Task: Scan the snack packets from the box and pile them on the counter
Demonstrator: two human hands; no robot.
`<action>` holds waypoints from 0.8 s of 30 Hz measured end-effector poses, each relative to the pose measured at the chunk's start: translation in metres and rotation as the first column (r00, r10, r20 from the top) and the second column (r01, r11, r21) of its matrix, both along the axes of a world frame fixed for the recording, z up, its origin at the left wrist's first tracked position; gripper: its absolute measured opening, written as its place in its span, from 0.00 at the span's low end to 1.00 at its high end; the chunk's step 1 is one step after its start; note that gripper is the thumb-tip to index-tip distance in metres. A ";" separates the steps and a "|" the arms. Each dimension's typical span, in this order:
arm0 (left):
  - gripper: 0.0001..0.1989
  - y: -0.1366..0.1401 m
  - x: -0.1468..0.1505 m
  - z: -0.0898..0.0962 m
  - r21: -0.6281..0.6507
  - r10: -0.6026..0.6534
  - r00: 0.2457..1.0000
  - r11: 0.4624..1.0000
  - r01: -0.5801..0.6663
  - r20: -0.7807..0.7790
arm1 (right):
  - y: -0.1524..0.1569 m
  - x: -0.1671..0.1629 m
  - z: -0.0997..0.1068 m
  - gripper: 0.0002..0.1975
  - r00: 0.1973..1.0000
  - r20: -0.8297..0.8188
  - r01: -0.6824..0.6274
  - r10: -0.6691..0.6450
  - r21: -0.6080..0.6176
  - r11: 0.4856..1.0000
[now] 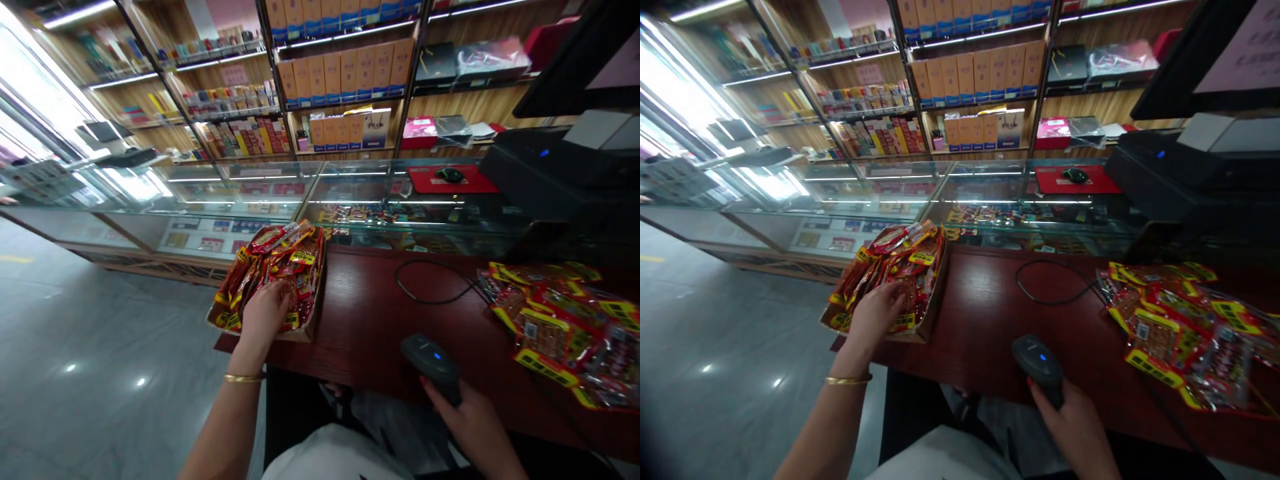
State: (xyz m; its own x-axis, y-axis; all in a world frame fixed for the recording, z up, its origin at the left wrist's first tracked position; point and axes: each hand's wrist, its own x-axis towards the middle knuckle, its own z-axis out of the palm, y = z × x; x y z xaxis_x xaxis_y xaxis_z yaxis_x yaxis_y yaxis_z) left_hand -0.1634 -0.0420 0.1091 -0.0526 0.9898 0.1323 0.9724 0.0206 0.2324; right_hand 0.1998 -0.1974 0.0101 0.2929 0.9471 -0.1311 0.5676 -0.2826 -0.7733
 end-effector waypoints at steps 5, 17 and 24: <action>0.29 0.012 0.028 -0.006 -0.136 0.036 0.952 0.987 -0.080 -0.303 | -0.002 0.003 -0.007 0.23 0.998 -0.003 -0.058 0.058 0.019 0.998; 0.18 0.005 0.023 -0.010 -0.068 0.177 0.961 0.978 -0.195 -0.211 | 0.003 0.002 -0.016 0.23 0.991 0.101 -0.089 0.085 0.029 0.996; 0.15 -0.025 0.002 0.022 0.205 0.344 0.904 0.894 -0.398 0.253 | 0.000 0.007 -0.023 0.26 0.996 0.059 -0.063 0.062 0.011 0.998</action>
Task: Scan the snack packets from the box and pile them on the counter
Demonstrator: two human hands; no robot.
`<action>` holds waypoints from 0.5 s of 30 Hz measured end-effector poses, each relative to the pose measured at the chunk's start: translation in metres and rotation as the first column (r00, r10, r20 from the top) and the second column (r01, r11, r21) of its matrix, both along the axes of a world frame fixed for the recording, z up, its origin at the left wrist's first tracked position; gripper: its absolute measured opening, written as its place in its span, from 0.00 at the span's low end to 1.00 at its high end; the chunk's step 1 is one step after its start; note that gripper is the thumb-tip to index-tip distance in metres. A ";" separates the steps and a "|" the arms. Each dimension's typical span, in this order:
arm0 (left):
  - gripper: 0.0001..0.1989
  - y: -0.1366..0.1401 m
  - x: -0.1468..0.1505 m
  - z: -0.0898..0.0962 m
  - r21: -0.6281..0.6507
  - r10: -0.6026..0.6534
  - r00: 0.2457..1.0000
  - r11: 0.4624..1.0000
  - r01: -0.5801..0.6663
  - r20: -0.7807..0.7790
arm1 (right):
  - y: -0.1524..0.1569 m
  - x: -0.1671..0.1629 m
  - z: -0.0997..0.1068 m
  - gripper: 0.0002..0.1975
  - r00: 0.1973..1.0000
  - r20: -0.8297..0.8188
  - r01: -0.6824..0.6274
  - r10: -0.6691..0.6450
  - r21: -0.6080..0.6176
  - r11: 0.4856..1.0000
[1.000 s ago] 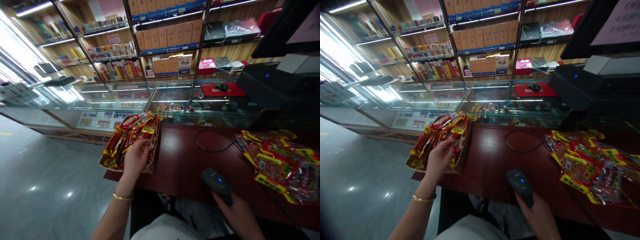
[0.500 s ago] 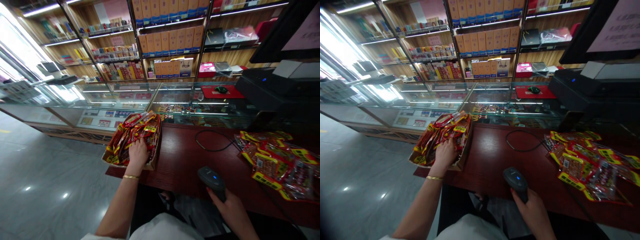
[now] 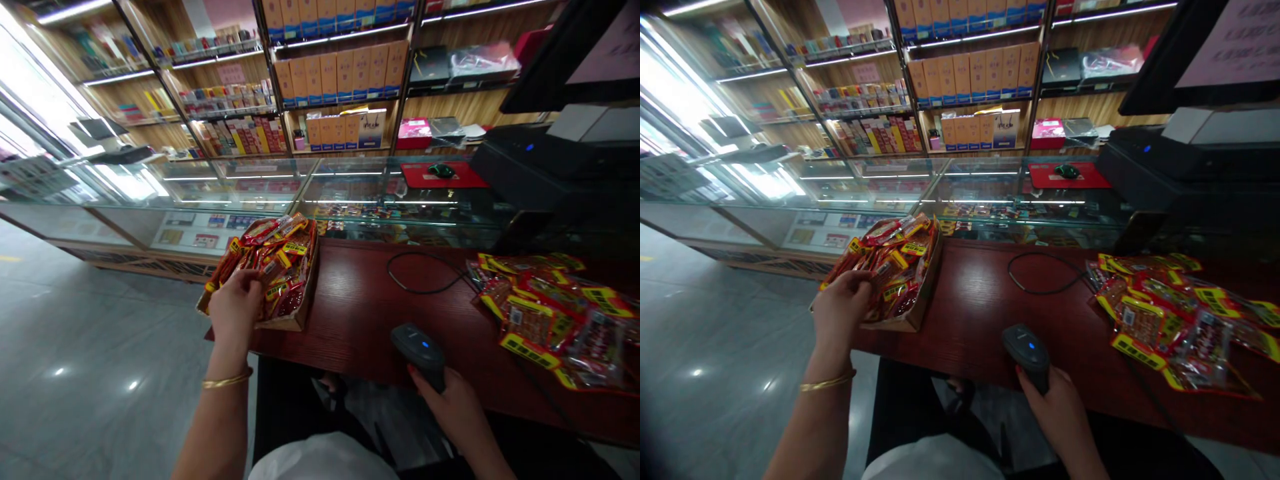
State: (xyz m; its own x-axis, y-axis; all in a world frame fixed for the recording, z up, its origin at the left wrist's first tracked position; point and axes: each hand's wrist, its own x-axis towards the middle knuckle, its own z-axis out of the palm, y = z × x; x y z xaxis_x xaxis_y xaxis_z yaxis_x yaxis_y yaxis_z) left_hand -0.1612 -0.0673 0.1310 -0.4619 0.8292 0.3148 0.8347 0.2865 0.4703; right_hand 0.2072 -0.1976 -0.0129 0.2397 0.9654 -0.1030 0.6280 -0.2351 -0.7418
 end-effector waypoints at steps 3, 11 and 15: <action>0.19 -0.007 0.003 0.013 0.296 -0.224 0.883 0.950 0.102 0.413 | 0.000 0.002 -0.002 0.25 1.000 -0.023 0.012 -0.012 -0.004 1.000; 0.09 0.026 0.121 -0.061 0.233 -0.521 0.439 0.797 0.557 0.732 | 0.001 -0.006 0.010 0.23 0.997 -0.058 0.053 -0.052 0.020 0.998; 0.13 0.057 0.182 -0.088 0.146 -0.583 0.344 0.633 0.760 0.736 | -0.004 -0.009 0.024 0.21 0.991 -0.125 0.058 -0.046 0.088 0.994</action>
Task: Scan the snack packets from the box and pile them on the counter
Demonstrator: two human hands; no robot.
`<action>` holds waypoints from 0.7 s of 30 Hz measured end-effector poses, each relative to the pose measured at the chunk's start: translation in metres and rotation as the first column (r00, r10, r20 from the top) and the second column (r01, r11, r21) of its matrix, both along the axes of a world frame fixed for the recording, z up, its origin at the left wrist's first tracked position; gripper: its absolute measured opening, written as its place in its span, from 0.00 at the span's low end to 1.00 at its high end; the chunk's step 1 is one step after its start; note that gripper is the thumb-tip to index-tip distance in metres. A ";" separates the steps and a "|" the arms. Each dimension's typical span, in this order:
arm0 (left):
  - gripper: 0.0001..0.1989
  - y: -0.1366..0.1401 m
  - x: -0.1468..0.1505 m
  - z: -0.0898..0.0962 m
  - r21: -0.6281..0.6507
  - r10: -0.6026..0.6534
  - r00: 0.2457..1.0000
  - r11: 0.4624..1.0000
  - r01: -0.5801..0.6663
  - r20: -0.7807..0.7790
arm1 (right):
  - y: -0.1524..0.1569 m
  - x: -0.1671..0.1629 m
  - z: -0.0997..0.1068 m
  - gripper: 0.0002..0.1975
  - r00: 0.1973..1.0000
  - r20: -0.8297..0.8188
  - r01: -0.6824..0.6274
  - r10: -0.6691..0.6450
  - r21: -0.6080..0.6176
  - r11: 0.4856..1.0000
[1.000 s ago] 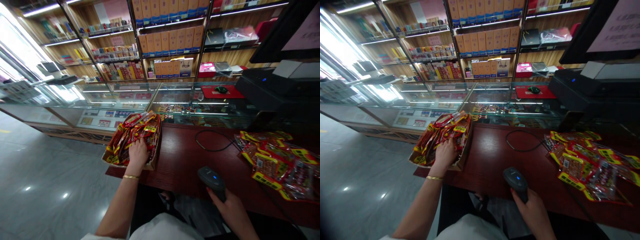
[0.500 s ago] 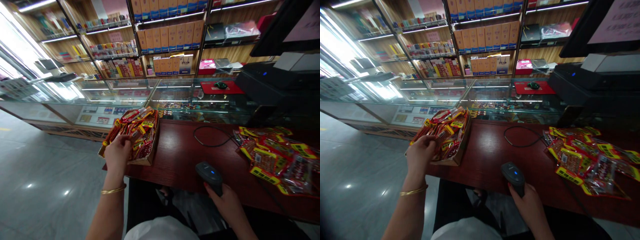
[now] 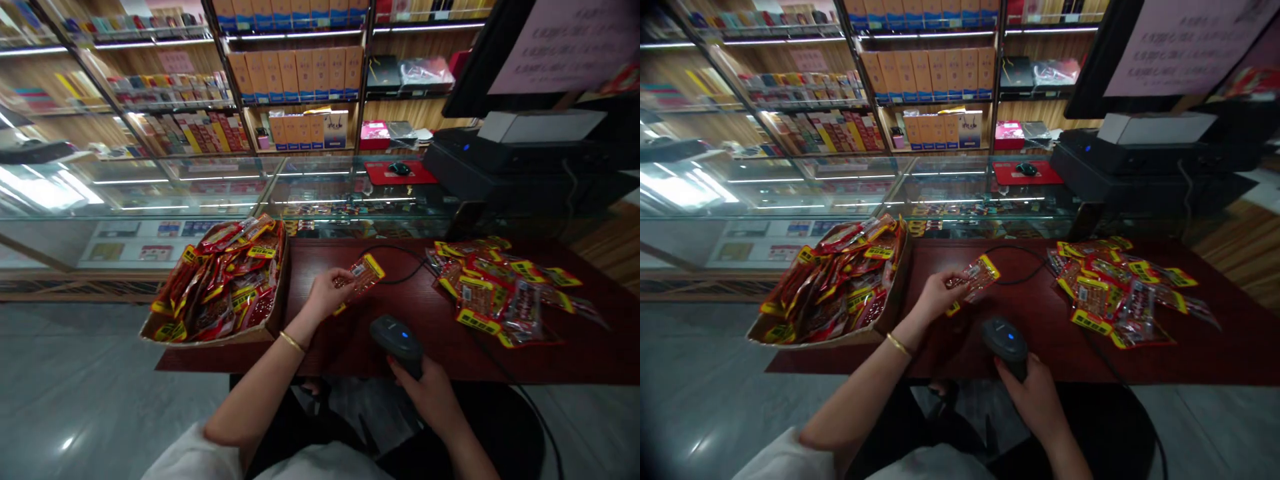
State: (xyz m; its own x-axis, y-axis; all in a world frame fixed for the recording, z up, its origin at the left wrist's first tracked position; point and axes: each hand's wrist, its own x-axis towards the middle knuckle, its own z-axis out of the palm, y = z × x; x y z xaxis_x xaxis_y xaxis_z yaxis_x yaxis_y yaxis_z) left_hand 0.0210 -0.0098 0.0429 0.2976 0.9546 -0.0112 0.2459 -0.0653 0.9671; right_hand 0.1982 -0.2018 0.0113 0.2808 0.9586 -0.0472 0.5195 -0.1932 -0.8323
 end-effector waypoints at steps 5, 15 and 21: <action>0.32 0.028 0.029 -0.010 0.058 -0.228 0.973 0.972 0.229 -0.030 | -0.002 0.004 0.016 0.19 0.999 -0.020 0.037 -0.035 0.106 0.994; 0.25 0.040 0.003 -0.032 -0.216 -0.485 0.874 0.850 0.480 0.034 | 0.003 0.004 0.016 0.16 0.992 0.112 0.046 -0.064 0.151 0.987; 0.32 0.039 0.006 -0.029 -0.258 -0.487 0.848 0.809 0.528 0.207 | -0.001 0.003 0.011 0.18 0.991 0.100 0.079 -0.091 0.117 0.990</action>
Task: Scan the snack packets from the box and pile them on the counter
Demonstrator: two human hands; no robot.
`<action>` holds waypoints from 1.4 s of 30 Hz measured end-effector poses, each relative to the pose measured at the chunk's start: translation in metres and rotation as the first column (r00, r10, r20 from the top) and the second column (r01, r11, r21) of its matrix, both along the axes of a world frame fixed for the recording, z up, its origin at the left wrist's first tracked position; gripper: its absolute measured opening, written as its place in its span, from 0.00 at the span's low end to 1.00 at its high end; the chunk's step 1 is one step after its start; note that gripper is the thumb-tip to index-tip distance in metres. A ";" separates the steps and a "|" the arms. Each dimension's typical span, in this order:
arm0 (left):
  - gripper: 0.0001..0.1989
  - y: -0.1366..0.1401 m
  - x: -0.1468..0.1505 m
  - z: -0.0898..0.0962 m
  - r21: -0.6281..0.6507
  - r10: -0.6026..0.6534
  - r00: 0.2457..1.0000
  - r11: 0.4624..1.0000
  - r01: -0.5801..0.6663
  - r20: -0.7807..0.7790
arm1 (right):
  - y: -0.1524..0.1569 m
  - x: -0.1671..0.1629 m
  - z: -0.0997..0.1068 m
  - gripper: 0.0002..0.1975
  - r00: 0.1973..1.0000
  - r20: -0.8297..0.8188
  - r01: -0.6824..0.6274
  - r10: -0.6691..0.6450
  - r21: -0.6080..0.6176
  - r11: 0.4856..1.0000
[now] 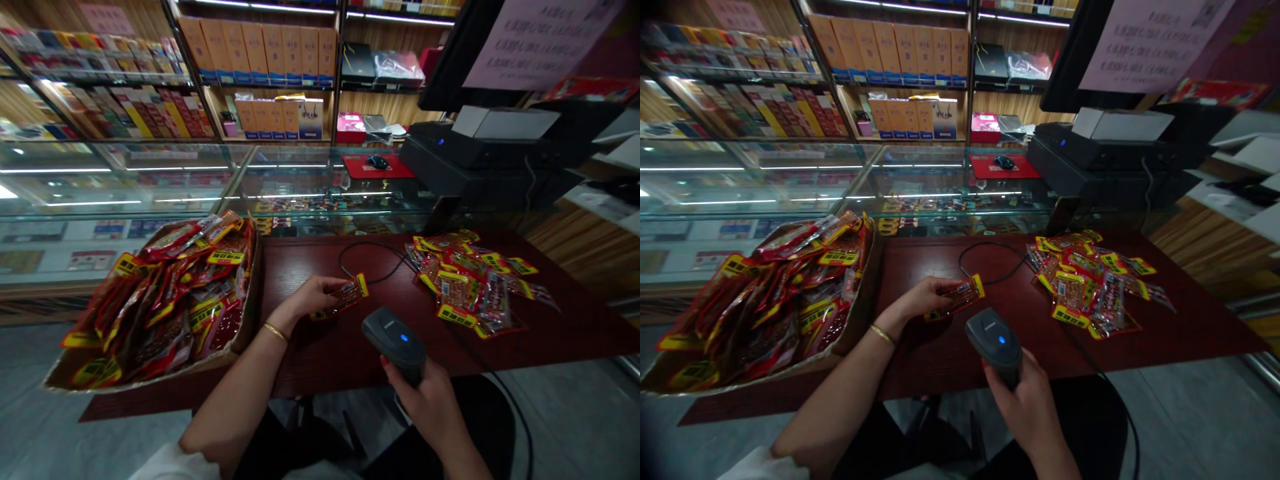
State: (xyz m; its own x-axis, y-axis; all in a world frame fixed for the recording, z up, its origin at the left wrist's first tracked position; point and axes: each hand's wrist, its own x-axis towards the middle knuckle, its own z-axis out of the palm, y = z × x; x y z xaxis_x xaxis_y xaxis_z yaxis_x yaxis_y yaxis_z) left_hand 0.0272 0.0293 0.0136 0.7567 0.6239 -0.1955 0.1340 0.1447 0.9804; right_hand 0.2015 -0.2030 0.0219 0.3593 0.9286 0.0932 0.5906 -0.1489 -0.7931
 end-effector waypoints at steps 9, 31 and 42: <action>0.33 -0.003 -0.004 0.008 0.026 -0.023 1.000 0.999 0.023 -0.003 | -0.002 0.003 0.006 0.22 0.998 -0.008 0.063 -0.063 -0.038 0.997; 0.32 -0.001 -0.005 0.008 0.010 -0.039 0.999 0.999 0.039 -0.016 | -0.008 0.006 0.005 0.20 0.998 0.019 0.063 -0.062 -0.033 0.997; 0.28 -0.019 0.075 0.004 -0.209 0.193 0.981 0.961 -0.183 0.029 | -0.030 0.019 0.002 0.17 0.992 -0.022 0.121 -0.121 -0.009 0.993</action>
